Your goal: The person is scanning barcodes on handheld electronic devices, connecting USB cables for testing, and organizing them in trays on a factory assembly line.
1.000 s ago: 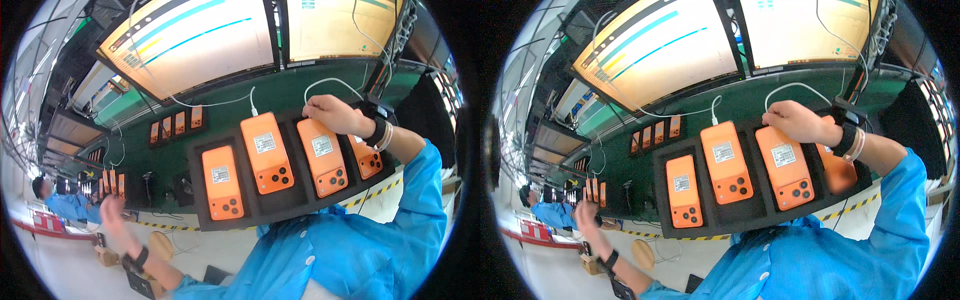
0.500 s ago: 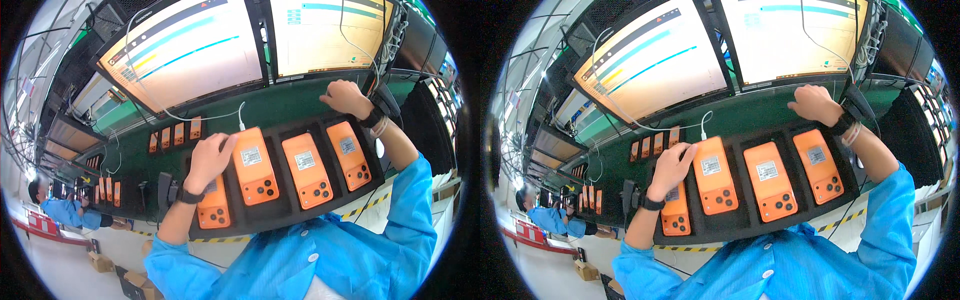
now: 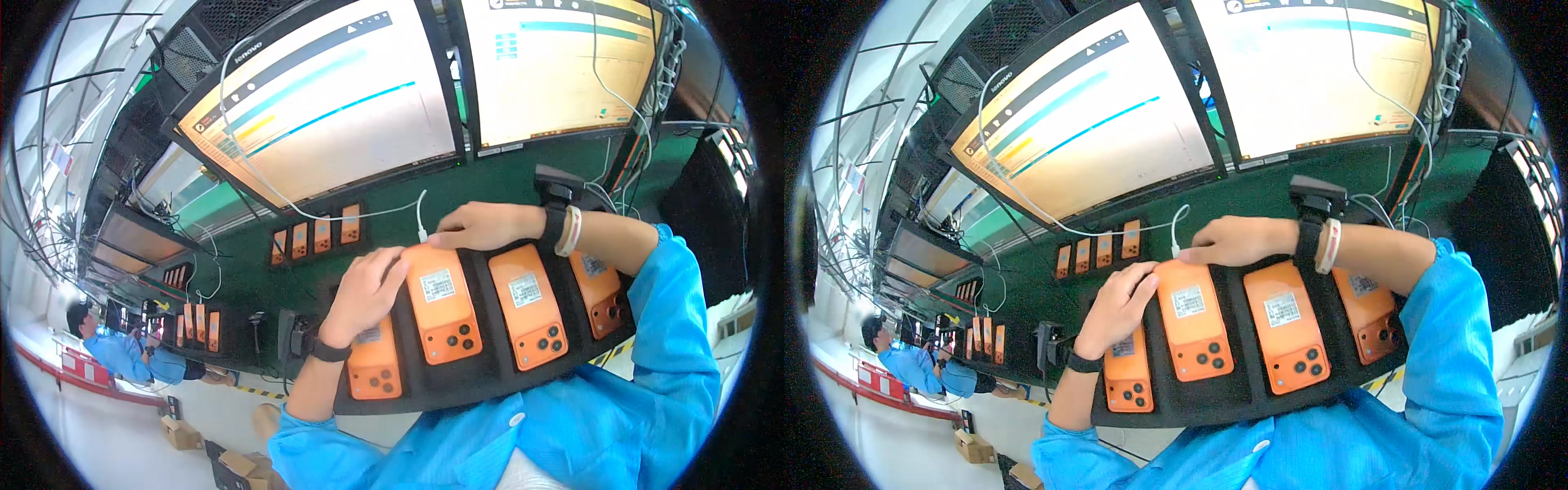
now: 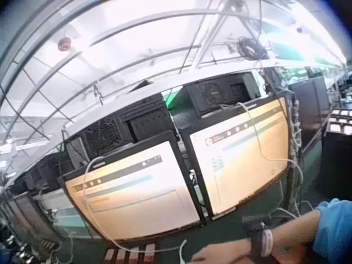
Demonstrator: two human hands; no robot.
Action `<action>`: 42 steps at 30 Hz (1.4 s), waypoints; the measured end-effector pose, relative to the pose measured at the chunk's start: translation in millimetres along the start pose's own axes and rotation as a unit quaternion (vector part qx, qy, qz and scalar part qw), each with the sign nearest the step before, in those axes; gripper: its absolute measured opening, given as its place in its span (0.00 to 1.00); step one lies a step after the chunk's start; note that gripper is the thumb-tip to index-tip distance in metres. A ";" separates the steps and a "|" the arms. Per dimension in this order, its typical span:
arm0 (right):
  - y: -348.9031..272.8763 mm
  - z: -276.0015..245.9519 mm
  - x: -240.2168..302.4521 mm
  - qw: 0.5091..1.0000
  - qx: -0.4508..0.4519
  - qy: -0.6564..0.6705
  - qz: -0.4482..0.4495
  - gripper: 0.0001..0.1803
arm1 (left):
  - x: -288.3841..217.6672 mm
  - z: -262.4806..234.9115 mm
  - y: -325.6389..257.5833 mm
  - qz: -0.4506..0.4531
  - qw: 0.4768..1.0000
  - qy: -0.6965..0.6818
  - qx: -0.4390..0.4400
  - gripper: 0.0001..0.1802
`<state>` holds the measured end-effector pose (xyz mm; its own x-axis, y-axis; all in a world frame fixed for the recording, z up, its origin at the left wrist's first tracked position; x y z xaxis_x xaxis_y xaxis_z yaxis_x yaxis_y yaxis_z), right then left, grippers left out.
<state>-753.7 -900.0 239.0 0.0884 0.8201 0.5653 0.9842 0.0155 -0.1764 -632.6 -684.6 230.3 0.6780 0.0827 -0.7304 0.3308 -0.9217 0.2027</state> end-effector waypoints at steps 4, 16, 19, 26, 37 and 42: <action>-7.9 -4.3 -7.9 0.998 0.030 0.046 0.030 0.36 | 7.4 -24.0 -3.9 -0.030 0.999 0.029 0.029 0.21; 11.4 -7.2 -14.4 0.993 0.059 0.099 -0.006 0.38 | 30.6 -47.7 -9.0 -0.015 0.992 0.120 0.028 0.15; 15.7 -4.3 -17.3 0.991 0.061 0.121 -0.001 0.37 | 27.0 -50.1 -9.6 -0.028 0.992 0.118 0.028 0.15; 17.3 -8.9 -3.1 0.981 0.059 0.178 0.044 0.30 | 6.3 -43.2 5.5 -0.089 0.987 0.099 0.088 0.15; 20.5 5.0 -7.5 0.980 0.011 0.198 -0.010 0.24 | 8.0 -16.6 10.7 0.003 0.997 0.053 0.047 0.12; 21.8 8.9 -11.4 0.981 -0.001 0.192 -0.019 0.27 | 6.3 -16.9 10.2 -0.013 0.997 0.046 0.058 0.13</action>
<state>-734.6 -903.9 221.5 0.1034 0.5434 0.8331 0.9881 0.0400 -0.1487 -613.8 -687.1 238.7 0.7294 0.1359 -0.6704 0.2739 -0.9561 0.1041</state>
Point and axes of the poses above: each hand's wrist, its own y-axis towards the middle knuckle, its own z-axis out of the palm, x = y × z, the point moved 1 cm from there along y, towards the middle knuckle, and after that the axes turned 10 degrees about -y, right-handed, at the moved point
